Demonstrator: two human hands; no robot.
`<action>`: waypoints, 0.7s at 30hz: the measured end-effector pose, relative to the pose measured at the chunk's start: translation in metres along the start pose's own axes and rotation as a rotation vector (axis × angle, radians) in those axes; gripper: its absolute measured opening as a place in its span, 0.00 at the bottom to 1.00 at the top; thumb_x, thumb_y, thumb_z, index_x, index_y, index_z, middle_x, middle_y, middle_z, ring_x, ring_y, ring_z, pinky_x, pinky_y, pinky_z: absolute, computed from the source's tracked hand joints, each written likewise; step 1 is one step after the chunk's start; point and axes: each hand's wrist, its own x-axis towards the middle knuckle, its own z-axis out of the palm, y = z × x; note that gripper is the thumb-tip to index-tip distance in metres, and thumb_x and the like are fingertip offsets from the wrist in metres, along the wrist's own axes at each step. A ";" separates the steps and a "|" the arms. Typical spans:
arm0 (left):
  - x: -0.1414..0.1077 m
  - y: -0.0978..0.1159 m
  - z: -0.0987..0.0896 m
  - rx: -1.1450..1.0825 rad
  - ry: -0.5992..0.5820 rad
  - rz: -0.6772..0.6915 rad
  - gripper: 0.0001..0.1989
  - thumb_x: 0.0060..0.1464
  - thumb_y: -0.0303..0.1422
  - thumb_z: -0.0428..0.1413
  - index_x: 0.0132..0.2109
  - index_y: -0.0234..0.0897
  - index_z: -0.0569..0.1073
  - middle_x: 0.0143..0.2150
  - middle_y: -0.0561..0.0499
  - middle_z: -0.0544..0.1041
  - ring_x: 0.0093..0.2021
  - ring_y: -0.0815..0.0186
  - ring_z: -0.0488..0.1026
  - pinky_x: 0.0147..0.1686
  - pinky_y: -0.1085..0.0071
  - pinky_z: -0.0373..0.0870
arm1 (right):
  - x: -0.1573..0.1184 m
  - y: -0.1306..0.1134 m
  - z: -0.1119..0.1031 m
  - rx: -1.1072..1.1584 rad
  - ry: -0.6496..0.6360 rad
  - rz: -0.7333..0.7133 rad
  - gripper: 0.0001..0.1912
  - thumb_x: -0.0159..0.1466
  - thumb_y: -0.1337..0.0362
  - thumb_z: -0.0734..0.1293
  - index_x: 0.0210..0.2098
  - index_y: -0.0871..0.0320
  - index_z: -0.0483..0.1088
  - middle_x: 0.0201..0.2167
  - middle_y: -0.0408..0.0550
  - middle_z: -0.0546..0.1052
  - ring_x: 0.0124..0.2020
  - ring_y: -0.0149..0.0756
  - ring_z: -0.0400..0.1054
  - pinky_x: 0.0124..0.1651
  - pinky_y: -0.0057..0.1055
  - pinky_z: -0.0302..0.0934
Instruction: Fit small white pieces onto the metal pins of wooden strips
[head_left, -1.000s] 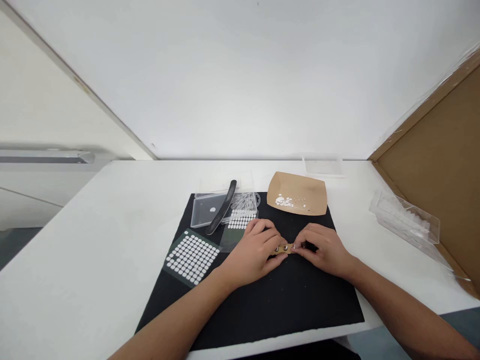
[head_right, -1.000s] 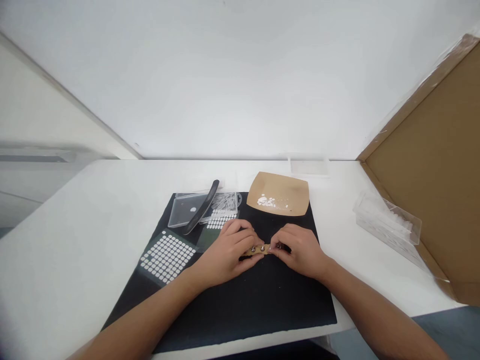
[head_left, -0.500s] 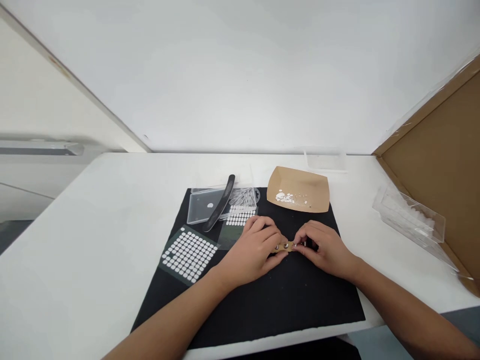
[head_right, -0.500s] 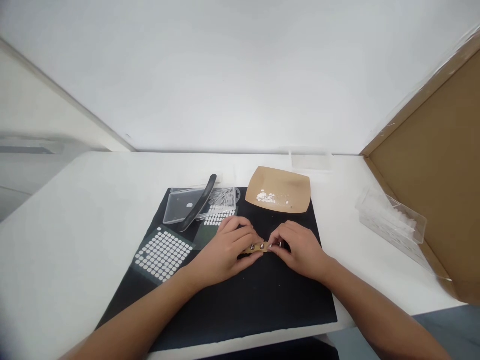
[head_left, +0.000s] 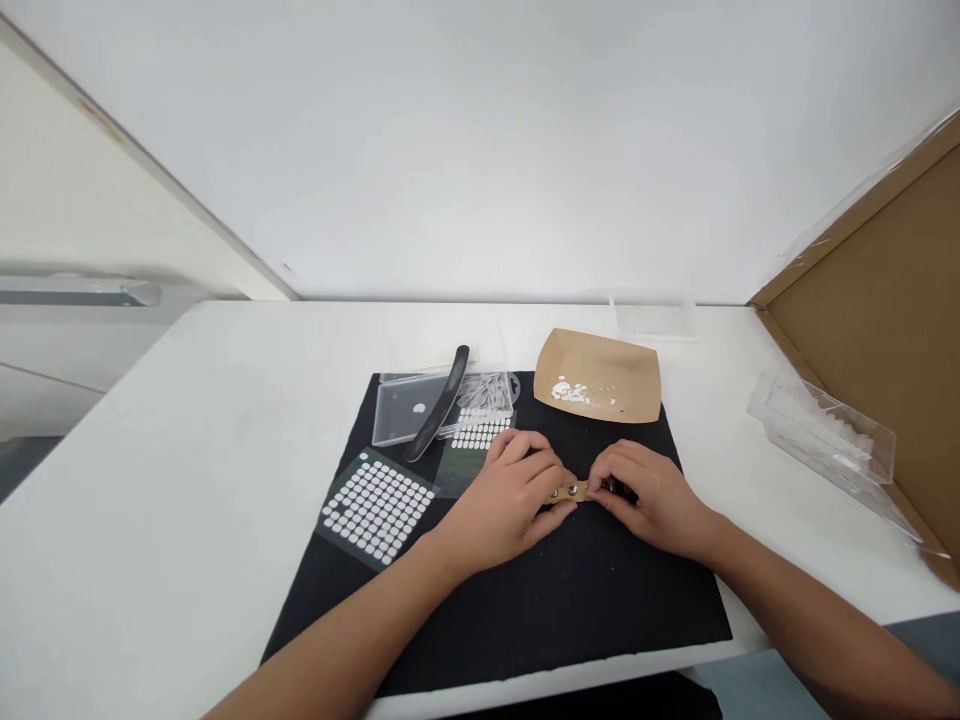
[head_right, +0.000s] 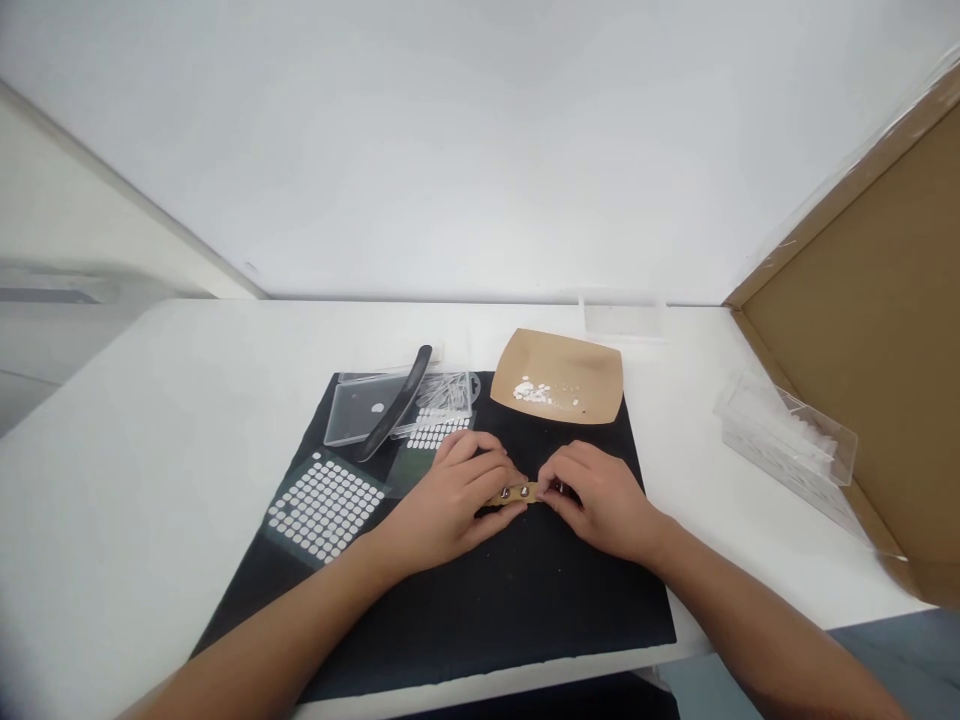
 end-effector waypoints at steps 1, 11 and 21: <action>0.000 0.000 0.000 -0.001 -0.002 -0.002 0.04 0.69 0.35 0.61 0.44 0.40 0.77 0.44 0.48 0.83 0.54 0.53 0.71 0.55 0.54 0.60 | 0.000 0.000 0.000 0.003 -0.003 0.003 0.03 0.74 0.67 0.67 0.43 0.52 0.71 0.39 0.46 0.79 0.41 0.39 0.72 0.43 0.35 0.67; 0.000 0.000 0.000 0.002 0.000 0.004 0.05 0.71 0.35 0.59 0.45 0.39 0.77 0.44 0.49 0.84 0.54 0.54 0.70 0.55 0.54 0.58 | 0.000 -0.002 -0.001 0.013 -0.011 0.033 0.03 0.74 0.68 0.68 0.45 0.52 0.72 0.40 0.46 0.79 0.41 0.39 0.71 0.44 0.35 0.67; 0.000 0.000 0.001 0.009 0.001 0.006 0.05 0.70 0.36 0.60 0.47 0.40 0.77 0.45 0.48 0.83 0.54 0.54 0.71 0.54 0.55 0.59 | 0.000 0.003 0.000 0.027 0.015 0.023 0.09 0.72 0.66 0.71 0.51 0.51 0.74 0.39 0.46 0.80 0.41 0.39 0.74 0.44 0.35 0.70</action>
